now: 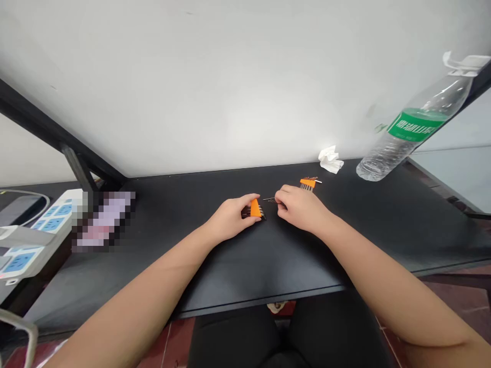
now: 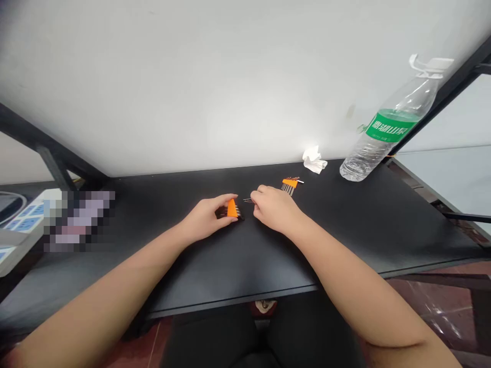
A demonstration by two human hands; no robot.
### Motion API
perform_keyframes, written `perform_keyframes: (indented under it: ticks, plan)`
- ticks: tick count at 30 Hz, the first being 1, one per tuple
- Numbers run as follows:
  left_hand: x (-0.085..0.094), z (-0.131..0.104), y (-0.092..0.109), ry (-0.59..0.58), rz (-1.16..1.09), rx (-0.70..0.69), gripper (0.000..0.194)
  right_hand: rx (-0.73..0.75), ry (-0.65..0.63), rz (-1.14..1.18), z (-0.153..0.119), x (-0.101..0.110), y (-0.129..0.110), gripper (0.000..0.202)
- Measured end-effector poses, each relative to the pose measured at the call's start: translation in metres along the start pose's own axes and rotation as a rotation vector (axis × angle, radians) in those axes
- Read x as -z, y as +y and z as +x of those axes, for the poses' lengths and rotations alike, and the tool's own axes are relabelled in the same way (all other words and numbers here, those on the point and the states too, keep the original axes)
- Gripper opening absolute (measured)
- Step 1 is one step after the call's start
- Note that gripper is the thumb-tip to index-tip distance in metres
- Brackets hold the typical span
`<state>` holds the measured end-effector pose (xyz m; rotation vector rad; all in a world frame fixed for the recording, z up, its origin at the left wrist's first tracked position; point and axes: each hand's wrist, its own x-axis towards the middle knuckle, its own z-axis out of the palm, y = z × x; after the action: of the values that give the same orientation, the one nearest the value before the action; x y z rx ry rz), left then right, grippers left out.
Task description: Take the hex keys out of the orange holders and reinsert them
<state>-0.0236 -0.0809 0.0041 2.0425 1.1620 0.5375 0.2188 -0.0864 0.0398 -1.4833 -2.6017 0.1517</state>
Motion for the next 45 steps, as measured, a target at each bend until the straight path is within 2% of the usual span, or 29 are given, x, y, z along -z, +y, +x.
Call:
perform_keyframes:
  ticks: [6,10,19,23,28,30,33,36,45]
  plan:
    - [0.0,-0.001,-0.001,0.0,-0.012,0.001,0.058,-0.001,-0.017,0.074,0.002,0.0,0.0,0.014]
    - [-0.001,-0.001,-0.003,-0.003,-0.021,-0.008,0.058,0.012,0.015,0.088,0.003,-0.005,0.003,0.012]
    - [-0.001,-0.001,-0.002,0.008,0.026,-0.044,0.057,0.177,0.03,0.251,0.001,-0.008,0.001,0.014]
    - [-0.001,-0.001,-0.003,0.027,0.138,-0.117,0.053,0.242,0.059,0.295,0.001,-0.01,0.005,0.021]
    - [0.001,-0.002,0.002,0.042,0.171,-0.245,0.049,0.315,0.139,0.499,0.002,-0.012,0.004,0.022]
    - [0.001,-0.002,0.005,0.061,0.16,-0.267,0.044,0.258,0.123,0.643,0.003,-0.013,0.0,0.02]
    - [0.001,-0.003,0.007,0.077,0.138,-0.298,0.035,0.068,0.039,0.995,0.004,-0.018,-0.006,0.015]
    - [0.002,-0.004,0.008,0.097,0.121,-0.318,0.037,-0.097,-0.063,1.296,0.006,-0.023,-0.007,0.006]
    - [0.004,-0.005,0.009,0.038,0.084,-0.27,0.043,-0.245,-0.167,1.516,0.013,-0.024,-0.001,0.019]
